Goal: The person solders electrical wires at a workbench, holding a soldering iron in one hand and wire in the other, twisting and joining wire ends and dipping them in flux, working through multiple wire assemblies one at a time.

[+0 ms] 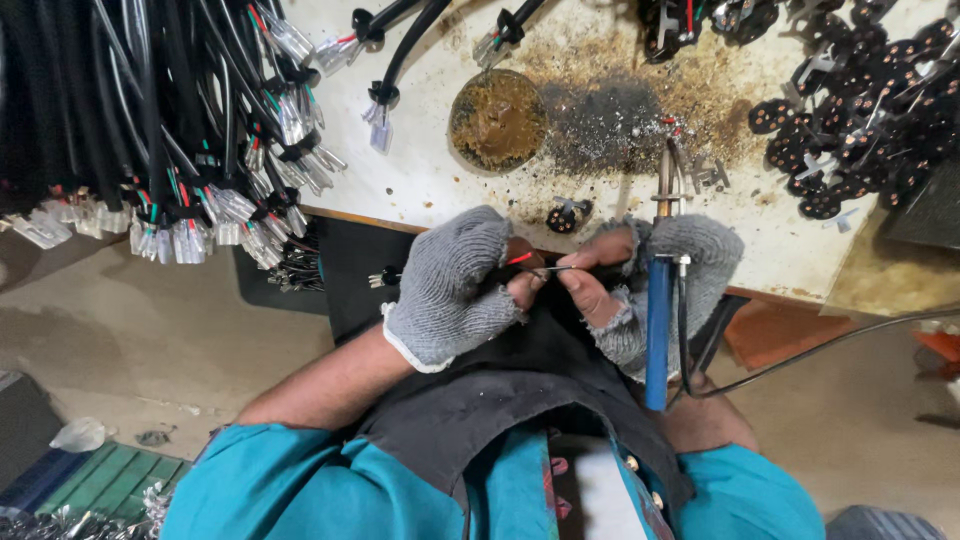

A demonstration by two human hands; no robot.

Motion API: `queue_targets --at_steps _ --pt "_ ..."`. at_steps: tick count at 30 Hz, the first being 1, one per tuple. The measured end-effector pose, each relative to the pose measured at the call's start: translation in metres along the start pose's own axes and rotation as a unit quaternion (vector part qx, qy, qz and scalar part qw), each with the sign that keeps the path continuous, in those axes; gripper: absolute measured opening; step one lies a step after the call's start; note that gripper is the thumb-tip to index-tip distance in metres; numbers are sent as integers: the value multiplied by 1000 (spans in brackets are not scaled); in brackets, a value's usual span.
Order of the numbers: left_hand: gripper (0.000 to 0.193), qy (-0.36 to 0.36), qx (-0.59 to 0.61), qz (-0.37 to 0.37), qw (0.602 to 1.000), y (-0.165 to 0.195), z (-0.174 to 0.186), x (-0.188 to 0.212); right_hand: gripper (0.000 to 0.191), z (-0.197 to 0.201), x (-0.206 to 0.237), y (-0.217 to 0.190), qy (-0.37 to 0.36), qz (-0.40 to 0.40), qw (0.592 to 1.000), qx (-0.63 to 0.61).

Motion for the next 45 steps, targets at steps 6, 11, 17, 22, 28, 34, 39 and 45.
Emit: queue_targets --at_steps 6,11,17,22,28,34,39,45 --pt "12 95 -49 9 994 10 40 -8 10 25 -11 -56 107 82 982 131" --pt "15 135 -125 32 982 -11 68 -25 33 25 -34 -62 149 110 936 300" --pt "17 174 -164 -32 970 -6 64 -29 35 15 -35 -56 112 174 898 388" --pt "14 21 -85 5 996 5 36 -21 24 13 -33 -55 82 219 904 359" --pt "22 -13 -119 7 993 0 3 -23 61 43 -7 -20 119 5 989 -90" --pt "25 -35 -174 17 984 5 -6 -32 51 40 9 -22 76 234 915 318" --pt "28 -47 -190 28 980 4 -10 -39 30 39 9 -13 43 317 909 266" --pt "31 -54 -208 36 976 1 -13 -39 24 36 7 -11 23 291 907 305"
Point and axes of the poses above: each hand's wrist, its own x-axis away from the middle knuckle, its own z-axis out of the back of the hand, y = z × x, the point moved 7 cm from there along -x, towards the middle knuckle, and after that the axes turned 8 degrees about x, right-handed, at the moved point
